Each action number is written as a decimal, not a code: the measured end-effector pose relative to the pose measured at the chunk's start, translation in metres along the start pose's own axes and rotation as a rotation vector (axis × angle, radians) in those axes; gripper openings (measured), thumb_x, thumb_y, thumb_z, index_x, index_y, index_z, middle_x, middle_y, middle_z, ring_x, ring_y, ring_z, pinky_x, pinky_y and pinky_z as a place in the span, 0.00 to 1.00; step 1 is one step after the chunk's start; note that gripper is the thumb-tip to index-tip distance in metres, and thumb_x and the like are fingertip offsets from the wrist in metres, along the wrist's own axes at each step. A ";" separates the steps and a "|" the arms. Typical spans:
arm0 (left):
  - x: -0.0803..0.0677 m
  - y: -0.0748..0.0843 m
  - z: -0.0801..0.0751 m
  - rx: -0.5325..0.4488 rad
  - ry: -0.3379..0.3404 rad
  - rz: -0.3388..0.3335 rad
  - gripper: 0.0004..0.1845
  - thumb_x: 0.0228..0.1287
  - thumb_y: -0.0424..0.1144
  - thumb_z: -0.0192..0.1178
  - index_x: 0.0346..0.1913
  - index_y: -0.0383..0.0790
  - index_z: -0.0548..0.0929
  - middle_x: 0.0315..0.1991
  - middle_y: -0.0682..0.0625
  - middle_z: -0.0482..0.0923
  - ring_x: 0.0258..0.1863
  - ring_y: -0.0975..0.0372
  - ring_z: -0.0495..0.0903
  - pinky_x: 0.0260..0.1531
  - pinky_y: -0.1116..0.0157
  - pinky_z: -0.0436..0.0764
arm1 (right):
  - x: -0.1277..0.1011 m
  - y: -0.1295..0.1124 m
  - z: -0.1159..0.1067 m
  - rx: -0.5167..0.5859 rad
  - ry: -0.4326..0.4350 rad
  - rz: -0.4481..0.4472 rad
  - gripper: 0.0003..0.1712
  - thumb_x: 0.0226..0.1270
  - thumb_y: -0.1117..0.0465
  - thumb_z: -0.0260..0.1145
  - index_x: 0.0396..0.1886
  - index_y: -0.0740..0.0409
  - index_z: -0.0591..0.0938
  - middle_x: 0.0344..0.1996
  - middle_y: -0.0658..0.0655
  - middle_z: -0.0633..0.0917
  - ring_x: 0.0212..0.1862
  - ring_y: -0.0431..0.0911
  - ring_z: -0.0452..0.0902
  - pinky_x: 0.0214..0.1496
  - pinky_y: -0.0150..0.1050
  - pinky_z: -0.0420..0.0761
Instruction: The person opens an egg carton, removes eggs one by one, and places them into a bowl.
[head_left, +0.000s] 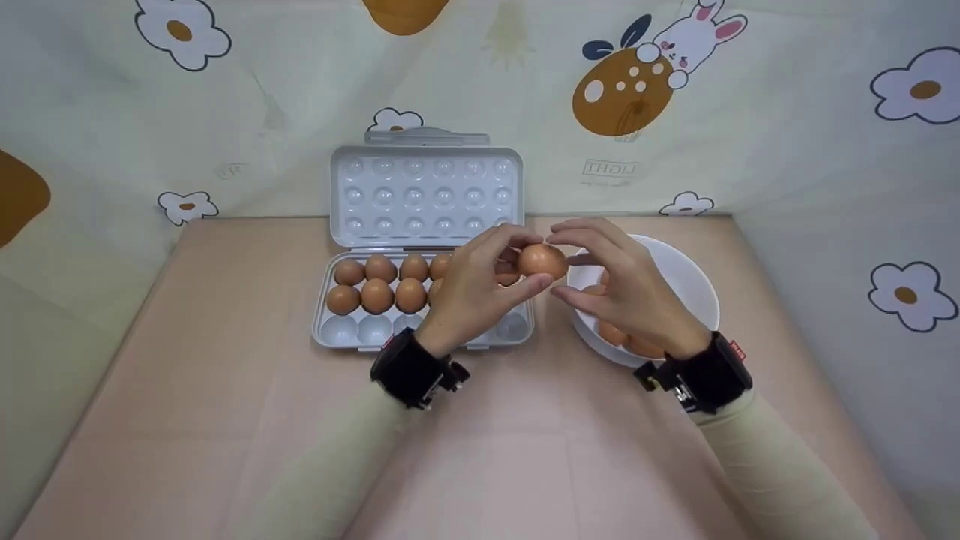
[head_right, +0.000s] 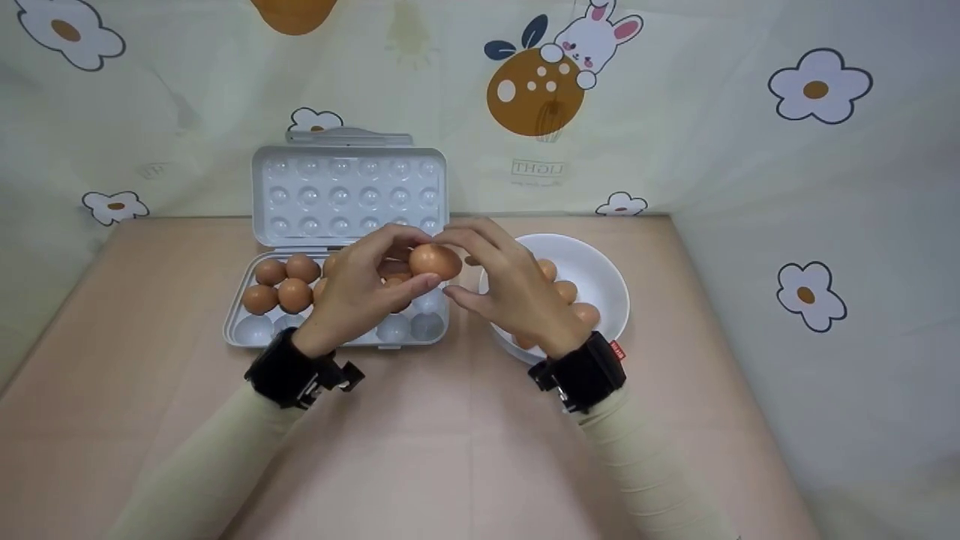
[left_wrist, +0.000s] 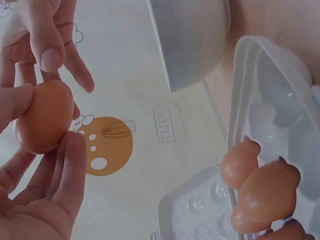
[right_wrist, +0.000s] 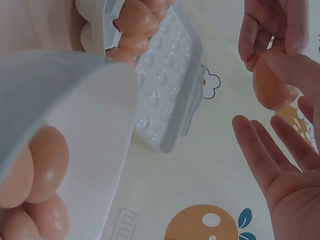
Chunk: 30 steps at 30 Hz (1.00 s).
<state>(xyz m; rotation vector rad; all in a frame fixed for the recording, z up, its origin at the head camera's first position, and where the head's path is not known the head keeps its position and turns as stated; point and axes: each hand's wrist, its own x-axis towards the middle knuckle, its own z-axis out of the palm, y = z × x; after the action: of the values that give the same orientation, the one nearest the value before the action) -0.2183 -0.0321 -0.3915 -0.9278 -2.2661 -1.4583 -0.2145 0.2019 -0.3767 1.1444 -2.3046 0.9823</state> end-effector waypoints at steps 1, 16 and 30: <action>-0.001 0.001 0.001 -0.021 0.001 -0.004 0.23 0.66 0.39 0.76 0.60 0.36 0.82 0.53 0.46 0.84 0.49 0.62 0.87 0.48 0.72 0.86 | 0.000 -0.001 0.002 0.007 0.013 -0.005 0.35 0.58 0.72 0.81 0.66 0.60 0.80 0.66 0.57 0.80 0.66 0.47 0.79 0.57 0.37 0.87; -0.010 0.001 0.005 -0.179 0.019 -0.053 0.23 0.66 0.38 0.76 0.59 0.35 0.81 0.51 0.47 0.86 0.50 0.62 0.87 0.49 0.67 0.88 | -0.004 -0.008 0.018 0.031 0.131 -0.036 0.26 0.59 0.72 0.81 0.57 0.59 0.86 0.56 0.56 0.86 0.57 0.47 0.84 0.56 0.35 0.86; -0.011 -0.001 0.002 -0.156 -0.029 -0.028 0.25 0.65 0.40 0.77 0.61 0.37 0.81 0.55 0.47 0.85 0.51 0.63 0.87 0.52 0.67 0.86 | -0.005 -0.006 0.007 -0.050 0.107 -0.055 0.26 0.56 0.71 0.82 0.56 0.58 0.86 0.54 0.54 0.86 0.56 0.47 0.84 0.59 0.31 0.83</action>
<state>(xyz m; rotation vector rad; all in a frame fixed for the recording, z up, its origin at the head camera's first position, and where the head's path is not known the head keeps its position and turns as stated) -0.2103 -0.0349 -0.3988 -0.9707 -2.2194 -1.6636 -0.2065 0.1970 -0.3824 1.1016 -2.1894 0.9369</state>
